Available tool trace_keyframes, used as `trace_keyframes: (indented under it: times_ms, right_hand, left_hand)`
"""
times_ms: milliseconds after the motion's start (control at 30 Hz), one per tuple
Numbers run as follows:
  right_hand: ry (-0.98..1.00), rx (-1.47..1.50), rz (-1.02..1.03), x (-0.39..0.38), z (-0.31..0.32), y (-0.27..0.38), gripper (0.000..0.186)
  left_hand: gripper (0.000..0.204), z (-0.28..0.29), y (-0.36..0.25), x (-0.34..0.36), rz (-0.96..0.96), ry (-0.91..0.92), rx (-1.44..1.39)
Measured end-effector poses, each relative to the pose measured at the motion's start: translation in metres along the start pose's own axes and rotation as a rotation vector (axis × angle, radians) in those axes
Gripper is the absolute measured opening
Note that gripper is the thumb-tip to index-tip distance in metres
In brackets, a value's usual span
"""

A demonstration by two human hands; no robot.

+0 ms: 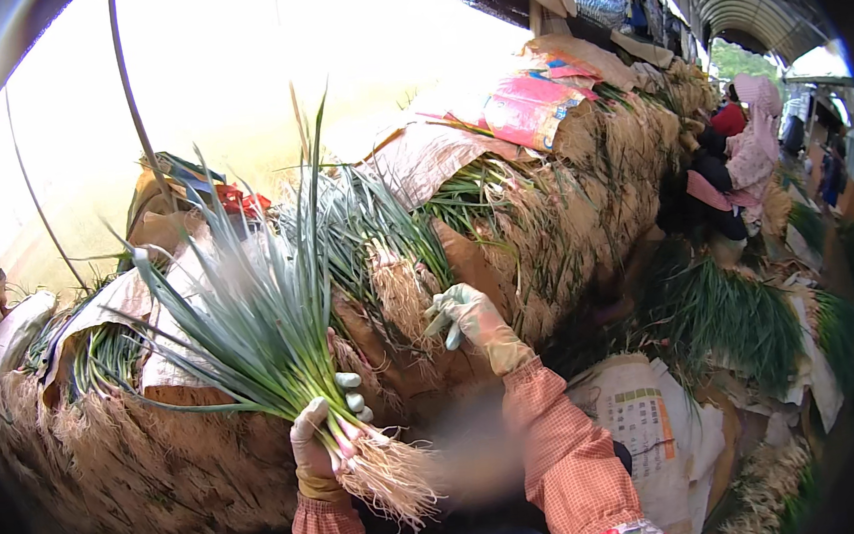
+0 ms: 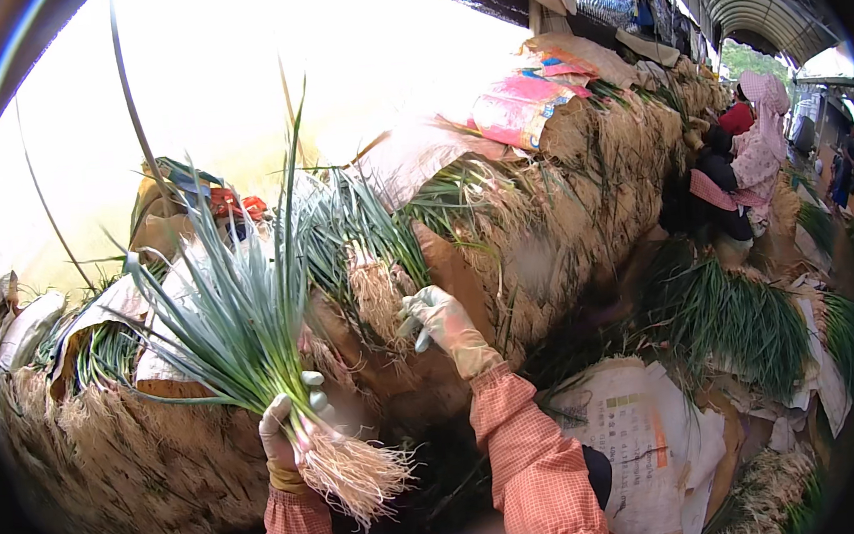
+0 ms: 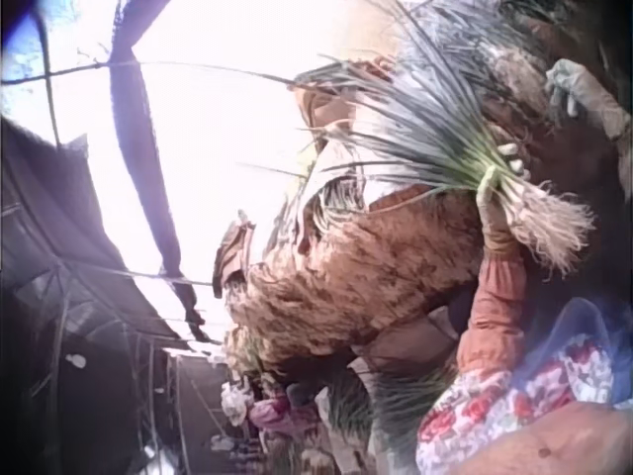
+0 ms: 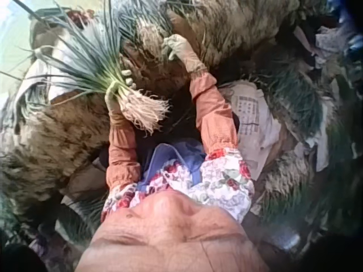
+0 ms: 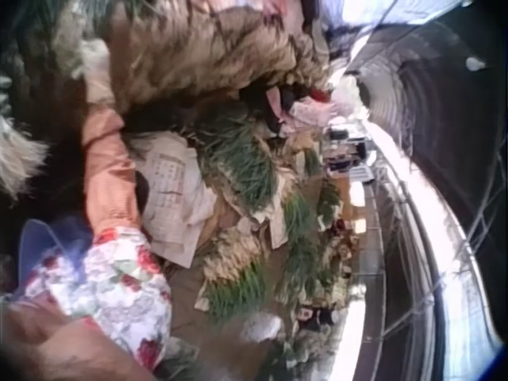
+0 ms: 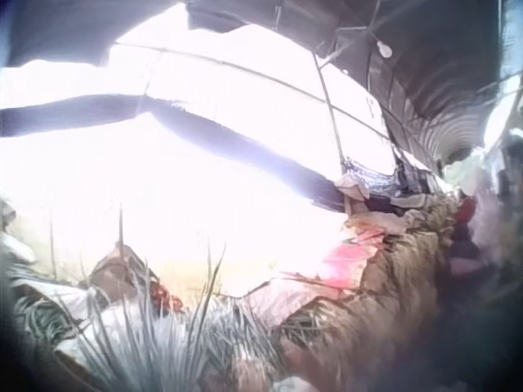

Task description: The person gathers green onions from a large pile, aligns them by hand, and ties them into bundles using a rubber band. The person repeats this process for multiple bunches, placing the finished bundles aside.

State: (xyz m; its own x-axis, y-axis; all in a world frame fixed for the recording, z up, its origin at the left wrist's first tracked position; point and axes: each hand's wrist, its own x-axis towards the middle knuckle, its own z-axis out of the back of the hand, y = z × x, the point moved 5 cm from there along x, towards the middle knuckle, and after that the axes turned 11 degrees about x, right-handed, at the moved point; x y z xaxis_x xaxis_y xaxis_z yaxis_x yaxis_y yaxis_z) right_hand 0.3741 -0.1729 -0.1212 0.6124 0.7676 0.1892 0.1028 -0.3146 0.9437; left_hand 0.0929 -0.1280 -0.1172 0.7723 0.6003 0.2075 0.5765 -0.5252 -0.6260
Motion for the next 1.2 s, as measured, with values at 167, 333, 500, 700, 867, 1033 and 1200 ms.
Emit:
trace_keyframes:
  times_ms: [167,333,500,700,867,1033,1200]
  right_hand:
    - [-0.379,-0.599,0.082,-0.007,0.042,-0.007,0.028]
    - [0.074,0.147,-0.152,0.005,0.006,-0.027,0.022]
    - [0.042,-0.025,-0.092,-0.035,-0.018,0.012,0.018]
    - [0.327,-0.43,0.127,-0.113,-0.077,-0.016,0.032]
    - [0.16,-0.12,-0.198,-0.093,-0.059,0.005,0.019]
    - [-0.099,-0.798,0.229,-0.033,-0.035,0.016,0.023]
    - [0.162,0.009,-0.247,-0.033,-0.056,-0.002,0.021]
  left_hand:
    - [0.039,0.012,0.017,-0.013,0.011,-0.191,0.005]
    - [0.04,-0.015,0.001,-0.014,-0.052,-0.001,-0.061]
    - [0.058,-0.017,-0.01,-0.008,-0.065,0.047,0.031]
    - [0.049,0.003,0.022,0.0,0.103,-0.086,0.124]
    - [0.037,0.01,0.018,-0.008,0.048,-0.125,0.038]
    - [0.036,-0.016,-0.01,-0.01,-0.108,-0.168,0.188]
    - [0.039,-0.022,-0.043,0.041,-0.026,-0.21,0.343]
